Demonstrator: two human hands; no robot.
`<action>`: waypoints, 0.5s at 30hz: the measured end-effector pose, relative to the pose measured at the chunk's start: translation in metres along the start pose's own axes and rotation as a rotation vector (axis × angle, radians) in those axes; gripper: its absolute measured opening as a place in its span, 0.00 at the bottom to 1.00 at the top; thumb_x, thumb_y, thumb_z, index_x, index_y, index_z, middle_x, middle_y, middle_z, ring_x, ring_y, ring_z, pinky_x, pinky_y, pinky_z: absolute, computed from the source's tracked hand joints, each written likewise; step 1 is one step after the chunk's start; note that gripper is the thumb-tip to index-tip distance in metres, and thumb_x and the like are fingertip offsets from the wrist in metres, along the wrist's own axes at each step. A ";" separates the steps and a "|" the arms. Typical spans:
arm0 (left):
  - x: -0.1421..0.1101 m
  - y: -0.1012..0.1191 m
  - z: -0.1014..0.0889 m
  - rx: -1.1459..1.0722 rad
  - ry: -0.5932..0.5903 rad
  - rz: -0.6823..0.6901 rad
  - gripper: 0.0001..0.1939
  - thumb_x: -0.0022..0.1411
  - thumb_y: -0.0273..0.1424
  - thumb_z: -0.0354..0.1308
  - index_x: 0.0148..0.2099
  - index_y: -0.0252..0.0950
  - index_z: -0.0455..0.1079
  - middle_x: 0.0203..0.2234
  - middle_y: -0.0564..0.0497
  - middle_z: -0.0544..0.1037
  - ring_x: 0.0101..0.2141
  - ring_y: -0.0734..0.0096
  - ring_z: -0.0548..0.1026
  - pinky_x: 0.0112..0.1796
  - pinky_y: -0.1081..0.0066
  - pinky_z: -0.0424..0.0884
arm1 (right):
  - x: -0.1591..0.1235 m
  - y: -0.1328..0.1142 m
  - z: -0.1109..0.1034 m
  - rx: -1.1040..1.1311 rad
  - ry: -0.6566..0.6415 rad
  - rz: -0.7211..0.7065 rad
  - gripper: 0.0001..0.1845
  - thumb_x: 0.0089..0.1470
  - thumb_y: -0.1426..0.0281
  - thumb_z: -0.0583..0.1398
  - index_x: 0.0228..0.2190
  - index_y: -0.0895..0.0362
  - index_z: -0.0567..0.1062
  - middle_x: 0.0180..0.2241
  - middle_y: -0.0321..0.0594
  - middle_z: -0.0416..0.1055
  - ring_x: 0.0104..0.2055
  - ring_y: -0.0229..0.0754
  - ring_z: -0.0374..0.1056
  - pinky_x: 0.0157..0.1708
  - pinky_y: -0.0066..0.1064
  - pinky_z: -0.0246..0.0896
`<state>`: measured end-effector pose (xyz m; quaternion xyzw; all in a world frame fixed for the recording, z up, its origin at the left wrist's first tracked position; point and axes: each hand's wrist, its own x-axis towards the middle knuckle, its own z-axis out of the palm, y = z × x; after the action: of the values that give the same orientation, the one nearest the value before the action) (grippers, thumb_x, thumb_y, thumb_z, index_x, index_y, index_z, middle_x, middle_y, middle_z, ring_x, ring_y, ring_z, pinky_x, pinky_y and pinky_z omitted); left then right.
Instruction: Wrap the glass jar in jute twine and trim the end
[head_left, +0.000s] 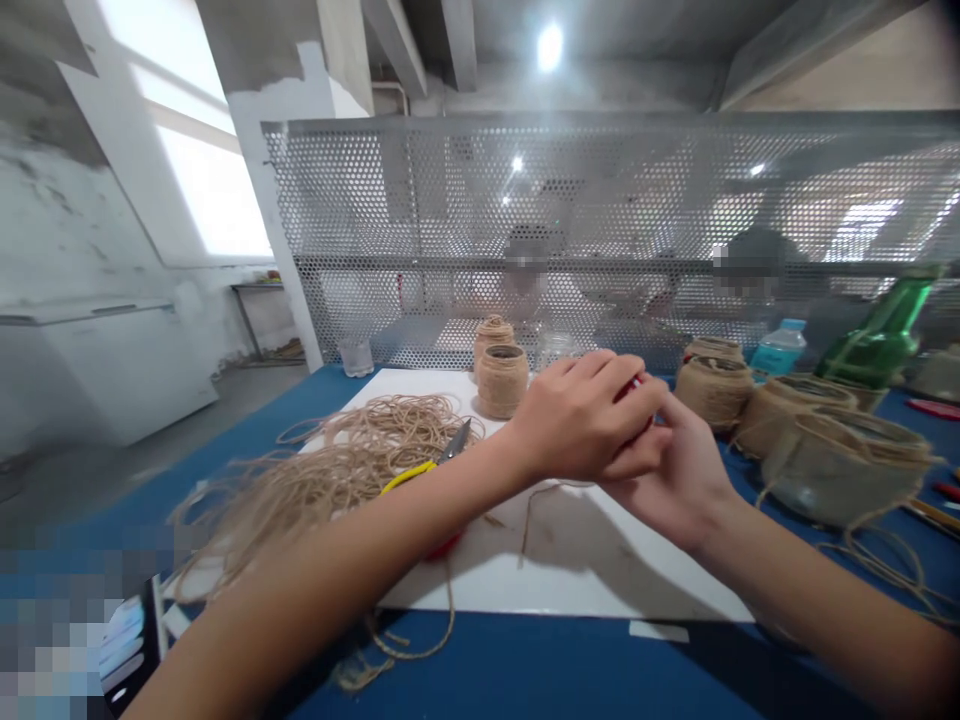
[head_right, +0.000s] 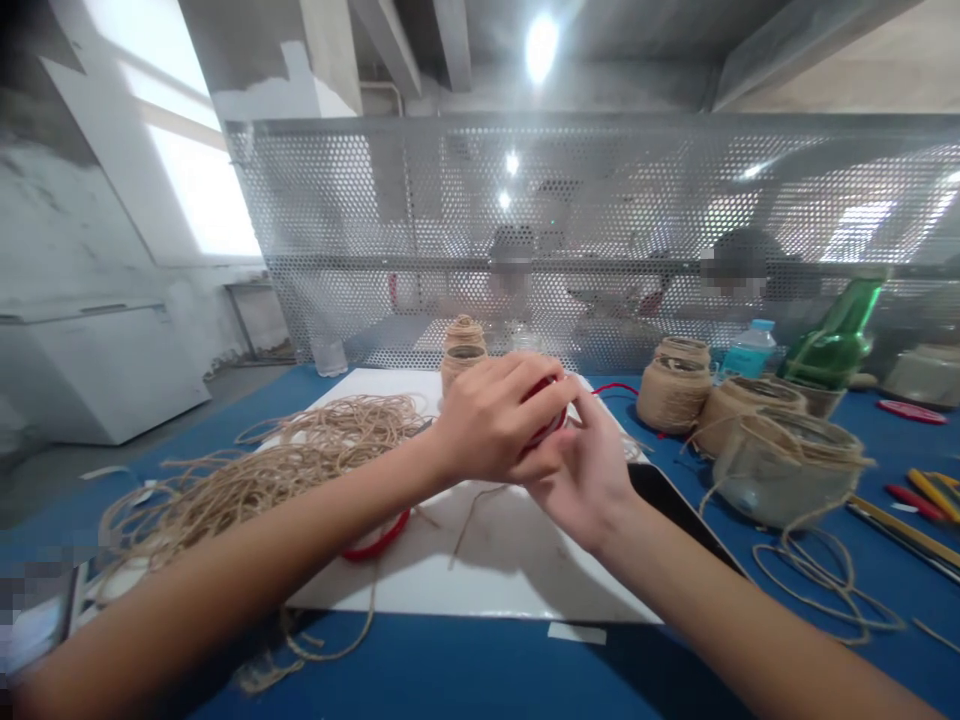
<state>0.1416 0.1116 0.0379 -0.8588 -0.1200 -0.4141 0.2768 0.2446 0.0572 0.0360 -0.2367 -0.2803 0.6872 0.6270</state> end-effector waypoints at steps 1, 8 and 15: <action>0.003 0.000 -0.002 0.003 -0.005 -0.030 0.21 0.62 0.40 0.38 0.43 0.34 0.67 0.39 0.45 0.70 0.40 0.64 0.67 0.35 0.66 0.64 | 0.000 0.000 0.000 0.048 -0.004 0.023 0.11 0.53 0.69 0.50 0.26 0.54 0.72 0.24 0.32 0.73 0.26 0.32 0.70 0.27 0.23 0.64; 0.008 0.006 -0.006 0.030 -0.127 -0.132 0.15 0.60 0.34 0.41 0.38 0.36 0.68 0.35 0.47 0.70 0.36 0.65 0.67 0.32 0.67 0.64 | -0.001 0.004 0.004 0.056 0.053 -0.019 0.10 0.51 0.71 0.50 0.27 0.55 0.71 0.29 0.38 0.73 0.36 0.40 0.69 0.34 0.31 0.66; -0.003 0.014 -0.015 -0.014 -0.137 -0.208 0.25 0.59 0.32 0.31 0.44 0.33 0.68 0.40 0.49 0.69 0.46 0.63 0.67 0.43 0.63 0.63 | -0.006 0.005 0.007 0.058 0.120 0.021 0.12 0.51 0.71 0.49 0.29 0.55 0.73 0.25 0.39 0.73 0.32 0.39 0.71 0.28 0.29 0.67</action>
<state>0.1365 0.0918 0.0379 -0.8698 -0.2240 -0.3819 0.2177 0.2368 0.0500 0.0375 -0.2621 -0.2195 0.6863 0.6420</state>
